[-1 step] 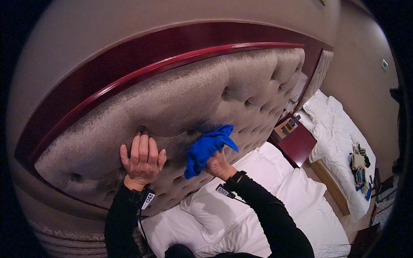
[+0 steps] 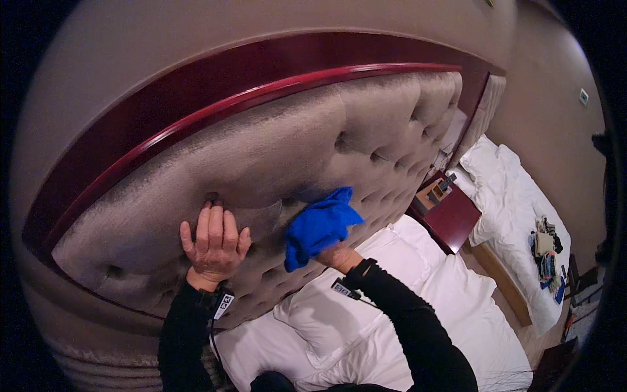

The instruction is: The person wipes the upholstered headboard and its wooden frame with a blue cloth. They move around the bed to reach different sections, including the top edge and the central panel between two beds, and continue wiping until the end of the clip.

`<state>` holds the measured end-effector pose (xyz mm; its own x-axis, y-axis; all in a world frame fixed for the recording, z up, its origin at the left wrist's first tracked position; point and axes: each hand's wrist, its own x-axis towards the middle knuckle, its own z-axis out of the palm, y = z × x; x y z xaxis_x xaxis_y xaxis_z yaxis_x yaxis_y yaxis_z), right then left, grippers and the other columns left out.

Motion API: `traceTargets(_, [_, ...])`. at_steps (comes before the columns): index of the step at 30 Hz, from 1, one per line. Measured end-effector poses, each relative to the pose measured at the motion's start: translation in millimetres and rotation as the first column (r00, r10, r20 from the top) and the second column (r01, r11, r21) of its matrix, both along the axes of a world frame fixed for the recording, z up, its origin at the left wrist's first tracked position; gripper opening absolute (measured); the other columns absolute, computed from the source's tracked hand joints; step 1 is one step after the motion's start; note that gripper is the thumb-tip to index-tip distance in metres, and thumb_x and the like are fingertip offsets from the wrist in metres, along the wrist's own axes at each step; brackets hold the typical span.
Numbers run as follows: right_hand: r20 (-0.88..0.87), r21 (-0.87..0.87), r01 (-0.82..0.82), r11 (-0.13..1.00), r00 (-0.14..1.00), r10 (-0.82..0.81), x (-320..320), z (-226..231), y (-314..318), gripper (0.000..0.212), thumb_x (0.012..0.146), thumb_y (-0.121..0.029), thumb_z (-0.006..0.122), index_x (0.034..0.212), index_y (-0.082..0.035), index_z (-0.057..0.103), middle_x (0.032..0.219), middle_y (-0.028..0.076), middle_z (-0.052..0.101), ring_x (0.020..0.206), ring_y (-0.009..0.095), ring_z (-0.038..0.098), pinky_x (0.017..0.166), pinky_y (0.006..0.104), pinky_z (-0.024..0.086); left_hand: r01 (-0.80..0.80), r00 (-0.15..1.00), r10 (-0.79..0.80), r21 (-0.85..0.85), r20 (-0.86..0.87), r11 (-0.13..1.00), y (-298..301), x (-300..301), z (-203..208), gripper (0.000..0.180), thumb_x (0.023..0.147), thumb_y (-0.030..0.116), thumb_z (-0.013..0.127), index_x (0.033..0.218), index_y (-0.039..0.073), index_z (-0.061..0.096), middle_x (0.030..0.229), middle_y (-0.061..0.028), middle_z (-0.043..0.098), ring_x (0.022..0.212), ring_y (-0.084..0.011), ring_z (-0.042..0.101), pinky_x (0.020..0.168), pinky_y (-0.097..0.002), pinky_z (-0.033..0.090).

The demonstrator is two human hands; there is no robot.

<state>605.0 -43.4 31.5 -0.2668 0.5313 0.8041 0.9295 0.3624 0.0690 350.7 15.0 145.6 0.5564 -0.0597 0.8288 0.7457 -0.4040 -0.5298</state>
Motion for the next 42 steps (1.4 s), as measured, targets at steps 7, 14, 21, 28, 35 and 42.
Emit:
traceTargets(7, [-0.166, 0.241, 0.022, 0.970, 0.986, 0.019, 58.1, 60.5, 3.6, 0.047, 0.060, -0.021, 0.084, 0.101, -0.017, 0.061, 0.140, 0.021, 0.045, 0.128, 0.046, 0.041, 0.104, 0.0542, 0.037, -0.008, 1.000, 0.008, -0.003, -0.006, 1.000, 0.5, 0.1, -2.7, 0.040, 0.099, 0.041, 0.048, 0.123, 0.010, 0.054, 0.126, -0.0104, 0.059, 0.126, -0.0264, 0.053, 0.120, -0.0535, 0.015])
traceTargets(14, [-0.222, 0.222, -0.105, 0.969, 0.963, 0.155, 51.1, 3.3, 2.0, 0.038, 0.067, -0.019, 0.075, 0.103, -0.011, 0.065, 0.126, 0.015, 0.051, 0.115, 0.038, 0.047, 0.095, 0.0511, 0.042, -0.014, 1.000, 0.014, 0.005, -0.011, 1.000, 2.0, 0.9, -0.9, 0.041, 0.100, 0.042, 0.047, 0.123, 0.009, 0.054, 0.126, -0.0114, 0.059, 0.126, -0.0267, 0.054, 0.120, -0.0531, 0.016])
traceTargets(21, [-0.343, 0.067, -0.073, 0.995, 0.935, 0.091, 79.0, 5.1, -27.9, 0.026, 0.068, -0.005, 0.072, 0.090, -0.006, 0.059, 0.123, 0.020, 0.052, 0.114, 0.040, 0.049, 0.098, 0.0471, 0.042, -0.042, 0.999, 0.042, -0.003, -0.001, 0.999, 0.1, 0.4, -4.9, 0.042, 0.101, 0.042, 0.045, 0.123, 0.008, 0.054, 0.126, -0.0127, 0.059, 0.125, -0.0276, 0.054, 0.120, -0.0533, 0.016])
traceTargets(28, [-0.592, 0.216, 0.258, 0.942, 0.801, -0.084, 117.1, 48.6, 8.1, 0.032, 0.077, -0.011, 0.068, 0.107, -0.003, 0.062, 0.130, 0.023, 0.049, 0.118, 0.043, 0.044, 0.103, 0.0495, 0.037, -0.056, 0.998, 0.056, 0.032, -0.016, 0.998, 1.3, 1.8, -2.4, 0.041, 0.102, 0.041, 0.043, 0.122, 0.007, 0.053, 0.125, -0.0122, 0.060, 0.124, -0.0276, 0.055, 0.120, -0.0532, 0.016])
traceTargets(35, [-0.447, 0.032, 0.266, 0.963, 0.866, -0.225, 105.8, -27.3, -19.2, 0.037, 0.073, -0.014, 0.070, 0.109, -0.005, 0.066, 0.126, 0.021, 0.049, 0.118, 0.042, 0.044, 0.104, 0.0487, 0.037, -0.024, 1.000, 0.025, 0.026, -0.007, 0.999, 3.3, 1.5, -4.1, 0.041, 0.101, 0.041, 0.044, 0.120, 0.006, 0.054, 0.124, -0.0125, 0.061, 0.122, -0.0277, 0.056, 0.120, -0.0530, 0.016])
traceTargets(42, [-0.623, 0.240, 0.363, 0.900, 0.769, -0.143, 142.2, 36.8, -0.5, 0.020, 0.077, -0.007, 0.060, 0.096, -0.006, 0.060, 0.125, 0.021, 0.049, 0.117, 0.042, 0.044, 0.103, 0.0460, 0.035, -0.044, 0.999, 0.044, 0.022, -0.004, 0.999, 2.6, 3.2, -3.6, 0.042, 0.102, 0.042, 0.043, 0.120, 0.006, 0.054, 0.123, -0.0128, 0.061, 0.122, -0.0278, 0.056, 0.120, -0.0527, 0.016])
